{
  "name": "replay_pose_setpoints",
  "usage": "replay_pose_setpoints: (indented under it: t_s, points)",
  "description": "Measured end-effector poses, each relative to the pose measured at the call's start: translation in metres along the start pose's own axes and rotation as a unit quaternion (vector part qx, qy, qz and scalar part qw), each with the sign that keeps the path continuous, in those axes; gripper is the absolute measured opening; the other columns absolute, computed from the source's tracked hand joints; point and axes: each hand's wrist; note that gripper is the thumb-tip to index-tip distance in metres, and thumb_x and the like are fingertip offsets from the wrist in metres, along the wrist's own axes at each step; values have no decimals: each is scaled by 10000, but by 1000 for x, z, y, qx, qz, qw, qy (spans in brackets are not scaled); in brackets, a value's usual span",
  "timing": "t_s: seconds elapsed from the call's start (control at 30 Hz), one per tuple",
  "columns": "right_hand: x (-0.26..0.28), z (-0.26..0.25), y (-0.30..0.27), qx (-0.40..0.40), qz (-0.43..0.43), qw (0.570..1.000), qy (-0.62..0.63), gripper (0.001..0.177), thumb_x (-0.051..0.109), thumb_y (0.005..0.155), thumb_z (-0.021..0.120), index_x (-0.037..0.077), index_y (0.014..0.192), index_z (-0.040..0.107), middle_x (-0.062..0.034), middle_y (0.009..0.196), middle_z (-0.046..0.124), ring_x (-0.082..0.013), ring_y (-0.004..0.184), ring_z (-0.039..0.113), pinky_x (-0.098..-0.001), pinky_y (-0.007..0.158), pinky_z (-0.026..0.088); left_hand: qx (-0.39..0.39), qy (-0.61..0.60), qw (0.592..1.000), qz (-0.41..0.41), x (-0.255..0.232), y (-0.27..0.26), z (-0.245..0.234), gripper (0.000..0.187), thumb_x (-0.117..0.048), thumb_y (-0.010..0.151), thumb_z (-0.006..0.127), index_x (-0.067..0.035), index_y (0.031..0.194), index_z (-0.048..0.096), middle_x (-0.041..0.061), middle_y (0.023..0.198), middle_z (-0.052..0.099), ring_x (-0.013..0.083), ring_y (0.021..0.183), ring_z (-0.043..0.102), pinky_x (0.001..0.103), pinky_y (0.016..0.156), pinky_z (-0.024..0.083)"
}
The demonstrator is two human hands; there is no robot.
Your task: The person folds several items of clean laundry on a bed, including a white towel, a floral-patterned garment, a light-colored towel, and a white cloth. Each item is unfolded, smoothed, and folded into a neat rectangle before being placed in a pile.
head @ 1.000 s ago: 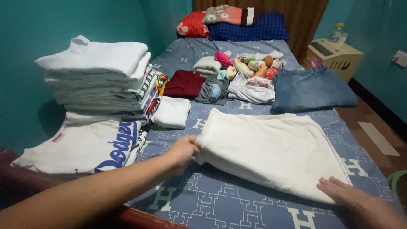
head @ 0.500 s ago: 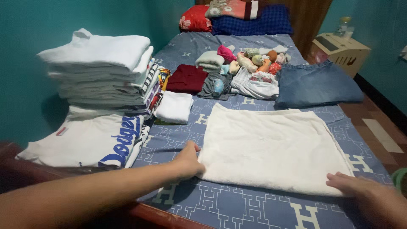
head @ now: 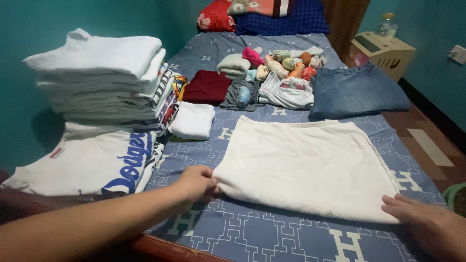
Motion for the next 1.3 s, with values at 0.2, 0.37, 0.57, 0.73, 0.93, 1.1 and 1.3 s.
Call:
replay_pose_setpoints:
  t_s: [0.2,0.37,0.57,0.73,0.93,1.1,1.3]
  points:
    - [-4,9,0,-48,36,998,22,493,234,816,746,293,1296,655,-30,1350,699,-206,1351,610,-371,1164,513,112,-185,962,167,-9,14,-11,111,-87,994,560,-65,1103,571,39,919,634,130,752,533,290,703,449]
    - [-2,-6,2,33,45,998,20,483,211,820,738,306,1289,674,-17,1403,614,-246,1390,491,-394,1170,452,114,99,981,121,2,9,-15,235,31,926,578,-56,1145,584,64,957,652,124,844,612,278,794,509]
    - [29,-27,-17,5,83,990,-111,330,299,915,628,371,1230,691,133,1422,641,-131,1454,504,-396,1269,403,89,-18,993,78,-15,-2,-16,360,47,926,508,-72,1266,503,105,1053,725,145,916,684,272,798,534]
    - [35,-44,-14,28,41,987,-155,384,292,902,607,371,1272,667,138,1453,609,-142,1478,459,-426,1270,356,100,158,974,124,-20,-16,-9,563,-2,905,561,-136,1419,376,135,1073,703,168,938,668,300,817,547]
    - [69,-72,-7,163,103,956,-221,394,267,952,589,384,1329,609,185,1494,541,-92,1494,433,-461,1323,285,143,338,919,143,-21,-39,-11,734,-111,792,797,-199,1407,406,64,1303,526,246,1106,633,347,914,559]
    - [109,-130,6,279,115,915,-268,367,259,1047,532,421,1367,610,208,1500,550,-89,1523,403,-492,1341,240,88,456,863,198,-13,-37,0,303,-173,816,774,-44,1061,651,106,1303,518,269,1187,603,333,1035,522]
    - [166,-199,35,275,109,953,62,671,410,916,689,326,1536,445,-52,1539,537,-194,1359,571,-410,1140,483,-64,449,693,561,-65,-28,15,181,-224,865,703,-58,926,662,184,1167,565,374,1127,527,503,969,416]
Point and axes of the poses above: each hand's wrist, its own y-axis towards the middle knuckle, its own z-axis out of the palm, x = y × z
